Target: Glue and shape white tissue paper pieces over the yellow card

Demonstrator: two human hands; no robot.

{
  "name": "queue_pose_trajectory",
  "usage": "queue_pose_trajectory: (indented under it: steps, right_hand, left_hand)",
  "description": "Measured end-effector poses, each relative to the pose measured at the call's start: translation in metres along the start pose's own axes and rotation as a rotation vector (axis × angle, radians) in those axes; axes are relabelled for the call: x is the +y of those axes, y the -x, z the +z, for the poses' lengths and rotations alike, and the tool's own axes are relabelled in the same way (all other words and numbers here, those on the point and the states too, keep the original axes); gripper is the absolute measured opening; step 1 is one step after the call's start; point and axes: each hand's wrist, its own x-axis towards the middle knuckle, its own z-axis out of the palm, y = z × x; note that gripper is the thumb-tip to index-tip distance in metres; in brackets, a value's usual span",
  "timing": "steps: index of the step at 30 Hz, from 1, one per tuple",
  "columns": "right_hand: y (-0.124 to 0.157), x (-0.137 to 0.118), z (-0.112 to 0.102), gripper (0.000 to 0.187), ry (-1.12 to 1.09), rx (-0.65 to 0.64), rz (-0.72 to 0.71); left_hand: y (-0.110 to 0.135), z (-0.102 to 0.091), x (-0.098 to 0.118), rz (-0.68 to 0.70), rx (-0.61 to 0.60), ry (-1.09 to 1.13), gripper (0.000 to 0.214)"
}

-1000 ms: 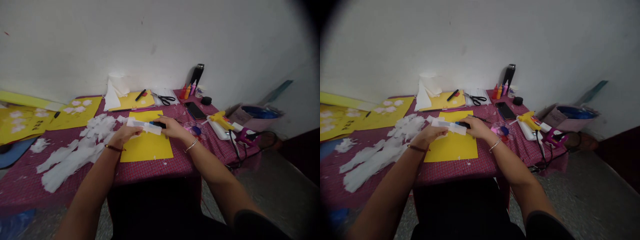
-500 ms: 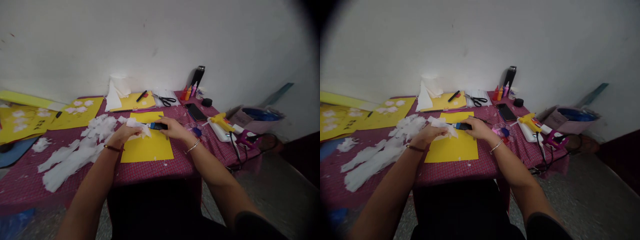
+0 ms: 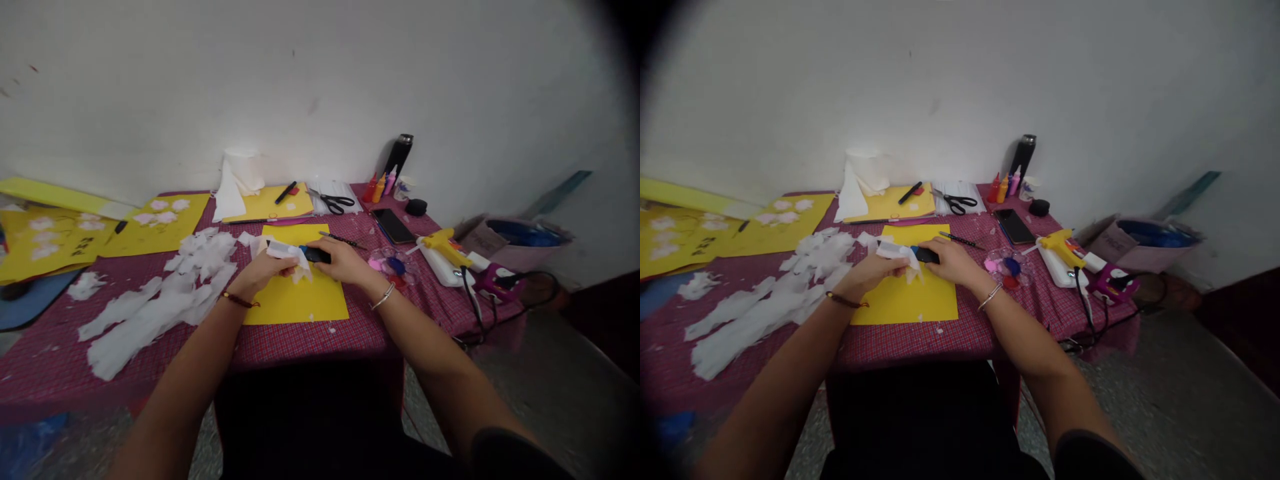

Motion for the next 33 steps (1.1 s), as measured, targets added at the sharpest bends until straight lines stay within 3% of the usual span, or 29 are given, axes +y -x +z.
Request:
queue_pose_trajectory:
  steps: [7, 12, 17, 25, 33]
  right_hand:
    - [0.0005, 0.0025, -0.0004, 0.047, -0.056, 0.037, -0.006]
    - [0.0001, 0.0038, 0.0003, 0.044, -0.064, 0.046, -0.006]
    - [0.0004, 0.0068, 0.0012, 0.044, -0.094, 0.060, 0.001]
    - [0.0007, 0.0083, -0.0009, 0.048, -0.112, 0.056, 0.036]
    - [0.0007, 0.0064, 0.0025, 0.047, -0.100, 0.097, 0.039]
  left_hand:
    - [-0.0011, 0.0020, 0.0013, 0.056, 0.133, 0.020, 0.031]
    - [0.0001, 0.0018, 0.0034, 0.066, 0.114, 0.166, 0.040]
    - [-0.0006, -0.0011, 0.0022, 0.080, 0.103, 0.147, 0.031]
    - [-0.0062, -0.0046, 0.0004, 0.099, 0.202, 0.264, 0.030]
    - [-0.0074, 0.0014, -0.0007, 0.095, 0.220, 0.407, 0.028]
